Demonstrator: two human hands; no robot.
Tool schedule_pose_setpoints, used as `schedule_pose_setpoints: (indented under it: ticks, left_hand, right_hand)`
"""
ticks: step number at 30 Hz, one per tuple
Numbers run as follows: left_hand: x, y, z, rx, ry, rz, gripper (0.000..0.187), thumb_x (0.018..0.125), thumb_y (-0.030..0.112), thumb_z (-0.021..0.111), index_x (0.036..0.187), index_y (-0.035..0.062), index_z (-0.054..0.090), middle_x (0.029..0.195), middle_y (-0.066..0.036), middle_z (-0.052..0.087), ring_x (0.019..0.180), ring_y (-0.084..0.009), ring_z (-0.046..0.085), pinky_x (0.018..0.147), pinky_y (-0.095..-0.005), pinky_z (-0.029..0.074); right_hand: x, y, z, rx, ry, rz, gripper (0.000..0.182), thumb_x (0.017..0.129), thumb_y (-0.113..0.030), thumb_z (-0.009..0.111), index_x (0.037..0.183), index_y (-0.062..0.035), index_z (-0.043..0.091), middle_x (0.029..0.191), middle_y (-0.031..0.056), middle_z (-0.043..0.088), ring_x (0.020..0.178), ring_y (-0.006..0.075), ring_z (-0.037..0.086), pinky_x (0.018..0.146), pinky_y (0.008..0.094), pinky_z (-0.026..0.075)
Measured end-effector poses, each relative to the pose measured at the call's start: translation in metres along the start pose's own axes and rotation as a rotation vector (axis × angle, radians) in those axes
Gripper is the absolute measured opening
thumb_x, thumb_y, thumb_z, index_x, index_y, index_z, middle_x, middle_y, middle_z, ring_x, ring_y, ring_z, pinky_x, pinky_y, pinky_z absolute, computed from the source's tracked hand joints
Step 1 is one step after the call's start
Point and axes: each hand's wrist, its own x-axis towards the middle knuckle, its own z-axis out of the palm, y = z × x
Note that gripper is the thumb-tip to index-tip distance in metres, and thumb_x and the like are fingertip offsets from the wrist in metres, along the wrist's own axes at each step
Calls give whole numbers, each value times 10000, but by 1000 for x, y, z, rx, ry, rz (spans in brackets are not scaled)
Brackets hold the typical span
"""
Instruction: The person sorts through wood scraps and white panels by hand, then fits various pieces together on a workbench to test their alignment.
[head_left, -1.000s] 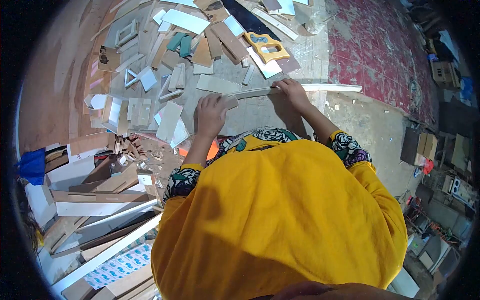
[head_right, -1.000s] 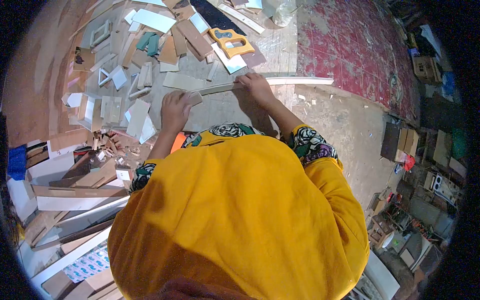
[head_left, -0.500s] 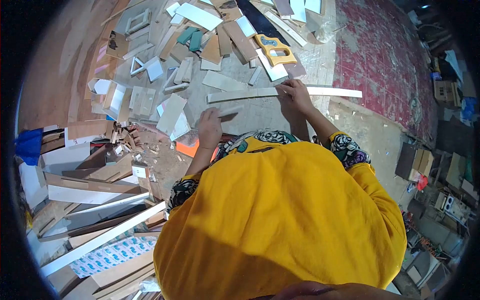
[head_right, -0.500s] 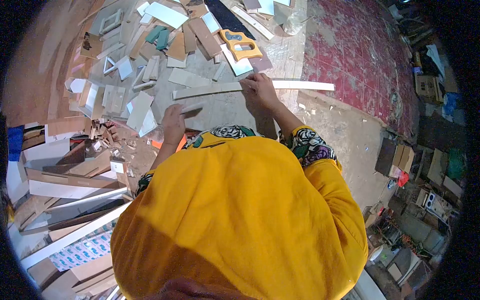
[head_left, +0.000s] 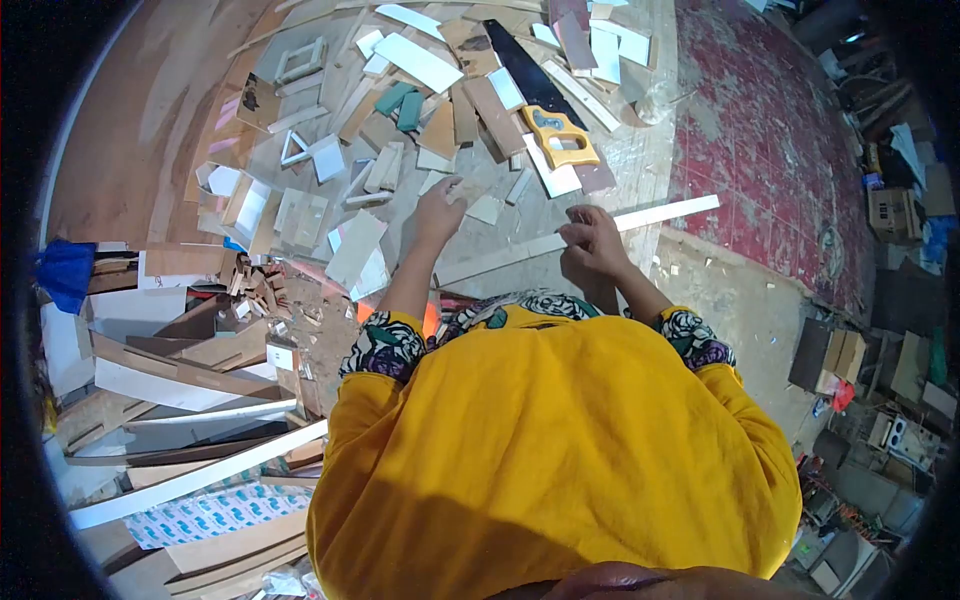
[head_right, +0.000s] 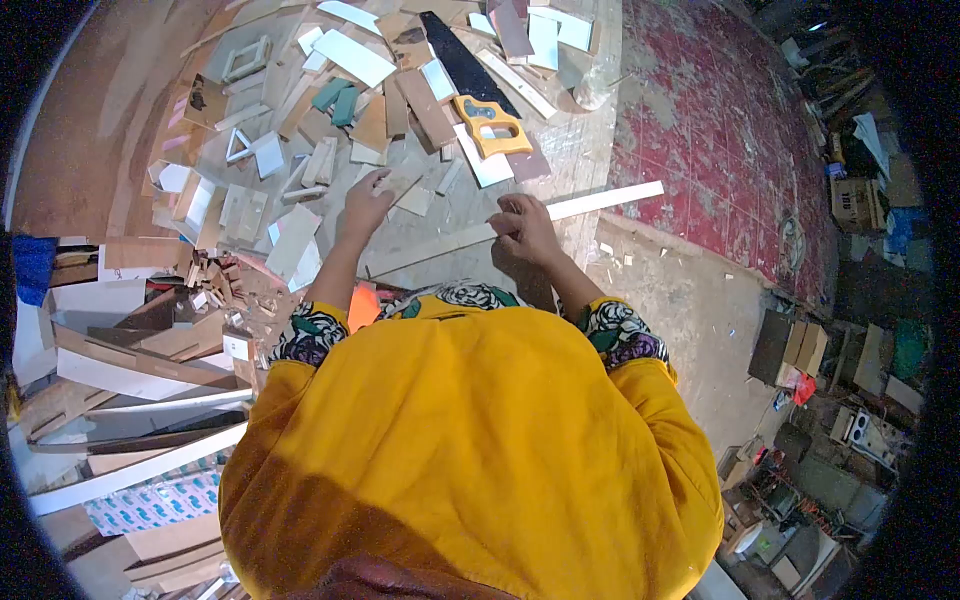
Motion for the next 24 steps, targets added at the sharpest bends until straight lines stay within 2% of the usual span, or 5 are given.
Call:
schedule_pose_setpoints:
  ticks: [7, 15, 17, 21, 24]
  left_hand:
    - [37, 15, 8, 202, -11, 111, 401, 706, 164, 562, 1092, 70, 618, 1049, -173, 614, 973, -338, 582, 852, -405, 465]
    - [47, 11, 13, 274, -37, 150, 360, 723, 135, 587, 1077, 88, 621, 986, -149, 597, 940, -324, 567, 832, -422, 455]
    - [40, 10, 16, 330, 161, 320, 383, 718, 111, 606, 1100, 89, 603, 1036, -131, 569, 1003, -319, 523, 877, -422, 420]
    - [1, 15, -7, 198, 130, 301, 406, 713, 103, 617, 1118, 80, 584, 1067, -125, 544, 1044, -317, 481, 901, -425, 386]
    - [-38, 4, -25, 206, 70, 330, 437, 701, 140, 665, 1123, 66, 576, 1058, -132, 544, 1019, -318, 489, 883, -417, 385]
  right_hand:
    - [5, -8, -10, 55, -47, 36, 278, 628, -212, 658, 890, -130, 702, 1097, 104, 551, 1048, 299, 491, 929, 403, 381]
    - [86, -13, 0, 26, 152, 149, 472, 744, -348, 670, 1134, -96, 584, 1125, 155, 546, 992, 339, 556, 818, 410, 473]
    - [124, -17, 6, -80, 161, 155, 556, 754, -333, 669, 1230, -100, 499, 1133, 171, 537, 986, 358, 559, 808, 414, 481]
    - [183, -44, 10, -189, -46, 385, 593, 753, -282, 669, 1269, -100, 441, 1106, 192, 539, 948, 362, 579, 767, 432, 497]
    - [202, -21, 27, -225, -49, 281, 603, 751, -294, 663, 1279, -111, 436, 1065, 175, 555, 894, 363, 602, 742, 444, 499]
